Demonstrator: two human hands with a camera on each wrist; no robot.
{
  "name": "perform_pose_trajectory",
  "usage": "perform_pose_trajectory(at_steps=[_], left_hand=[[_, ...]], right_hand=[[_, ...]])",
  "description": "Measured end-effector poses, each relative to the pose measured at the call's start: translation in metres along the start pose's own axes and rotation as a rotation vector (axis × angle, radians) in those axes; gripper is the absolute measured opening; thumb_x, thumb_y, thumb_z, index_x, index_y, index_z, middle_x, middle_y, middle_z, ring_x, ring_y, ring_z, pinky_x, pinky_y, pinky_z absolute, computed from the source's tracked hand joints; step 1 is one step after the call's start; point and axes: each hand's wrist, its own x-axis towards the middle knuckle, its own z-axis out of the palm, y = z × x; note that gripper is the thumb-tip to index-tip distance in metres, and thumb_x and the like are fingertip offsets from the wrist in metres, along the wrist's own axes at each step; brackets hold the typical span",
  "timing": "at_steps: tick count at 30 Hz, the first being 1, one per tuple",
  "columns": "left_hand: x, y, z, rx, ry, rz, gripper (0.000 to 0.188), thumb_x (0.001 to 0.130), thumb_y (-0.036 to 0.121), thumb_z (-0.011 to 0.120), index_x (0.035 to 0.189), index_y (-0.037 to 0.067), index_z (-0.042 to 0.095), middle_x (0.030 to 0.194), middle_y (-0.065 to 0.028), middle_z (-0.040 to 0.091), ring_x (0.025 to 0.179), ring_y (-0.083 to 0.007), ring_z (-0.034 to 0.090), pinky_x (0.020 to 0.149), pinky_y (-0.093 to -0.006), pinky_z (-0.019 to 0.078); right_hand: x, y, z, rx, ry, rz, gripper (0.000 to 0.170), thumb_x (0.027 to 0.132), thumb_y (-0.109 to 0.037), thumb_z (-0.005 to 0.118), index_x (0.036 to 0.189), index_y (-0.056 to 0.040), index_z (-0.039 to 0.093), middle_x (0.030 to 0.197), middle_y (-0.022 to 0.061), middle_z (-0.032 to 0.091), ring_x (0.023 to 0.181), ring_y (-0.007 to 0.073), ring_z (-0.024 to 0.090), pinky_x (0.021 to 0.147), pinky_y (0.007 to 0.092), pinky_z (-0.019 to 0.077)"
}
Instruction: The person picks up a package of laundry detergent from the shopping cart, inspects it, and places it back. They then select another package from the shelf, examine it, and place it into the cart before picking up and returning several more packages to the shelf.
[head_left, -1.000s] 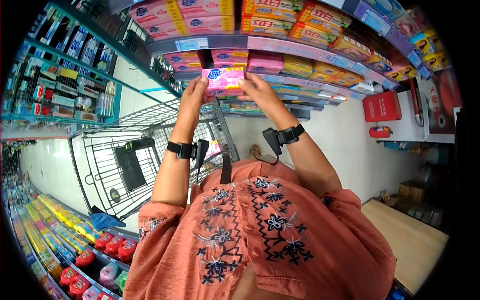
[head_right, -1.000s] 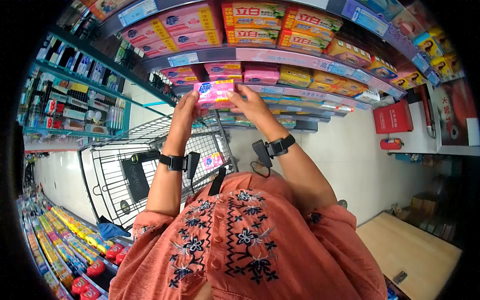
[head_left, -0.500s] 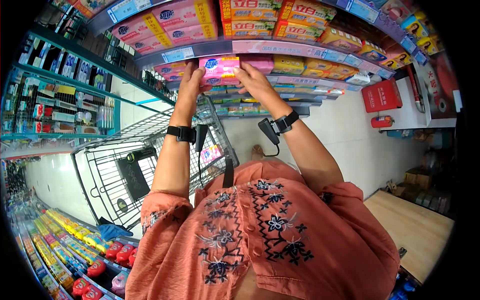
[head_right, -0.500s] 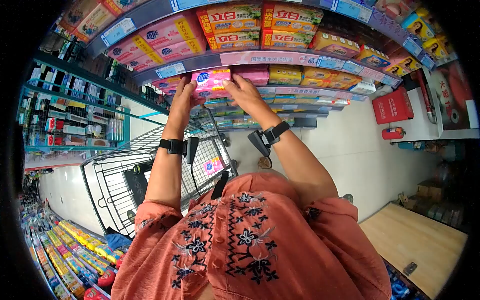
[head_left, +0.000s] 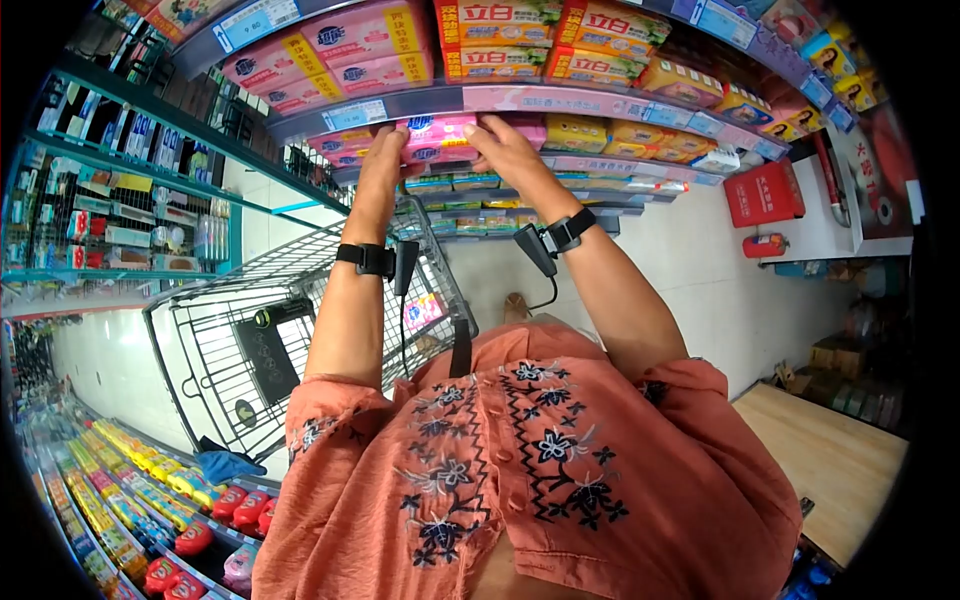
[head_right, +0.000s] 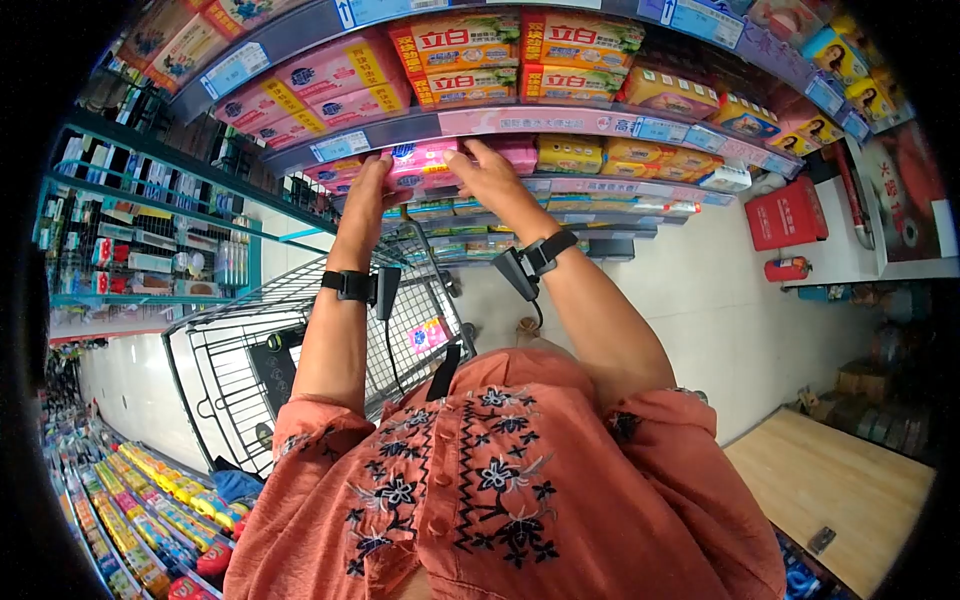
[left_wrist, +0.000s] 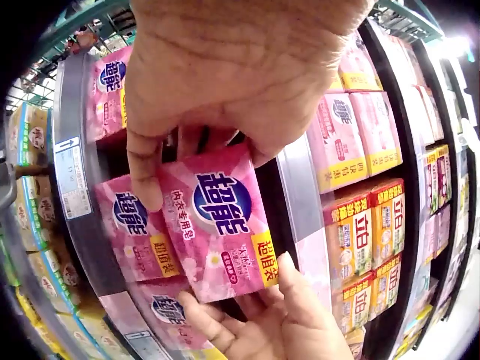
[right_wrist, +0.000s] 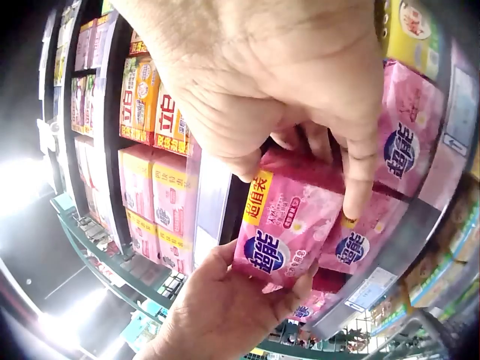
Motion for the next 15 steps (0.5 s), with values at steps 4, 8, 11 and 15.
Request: perform_pose_trajectory(at_steps=[4,8,11,15], left_hand=[[0.006,0.000,0.004,-0.032,0.034,0.022,0.038,0.100,0.038,0.051,0.117,0.006,0.060,0.101,-0.0027,0.056,0.089,-0.0144,0.057,0.084,-0.0329,0.0557],[0.018,0.004,0.006,-0.014,0.055,0.023,0.044,0.099,0.041,0.052,0.117,0.001,0.060,0.101,-0.0044,0.055,0.091,-0.0160,0.059,0.084,-0.0335,0.0557],[0.027,0.001,0.008,0.018,0.071,0.023,0.049,0.099,0.043,0.052,0.118,-0.001,0.061,0.103,-0.0061,0.057,0.094,-0.0174,0.060,0.083,-0.0335,0.0553],[0.037,-0.015,0.001,0.178,0.064,0.099,0.054,0.100,0.046,0.051,0.123,-0.002,0.062,0.118,-0.0124,0.062,0.105,-0.0227,0.060,0.088,-0.0360,0.0518]], right_hand=[[0.011,0.001,-0.005,-0.010,-0.014,0.007,0.067,0.093,-0.054,0.060,0.131,0.0010,0.057,0.107,0.0146,0.068,0.077,0.0212,0.070,0.067,0.0337,0.0542],[0.021,-0.003,-0.010,-0.040,-0.019,0.012,0.063,0.093,-0.055,0.059,0.128,-0.0026,0.060,0.106,0.0125,0.069,0.077,0.0230,0.071,0.068,0.0353,0.0541],[0.037,0.007,-0.014,-0.038,-0.035,0.020,0.062,0.093,-0.055,0.059,0.131,-0.0048,0.059,0.106,0.0118,0.069,0.077,0.0237,0.071,0.068,0.0369,0.0541],[0.038,0.009,-0.011,-0.081,-0.016,-0.008,0.059,0.094,-0.051,0.059,0.130,-0.0045,0.059,0.104,0.0129,0.069,0.073,0.0238,0.070,0.067,0.0351,0.0546]])
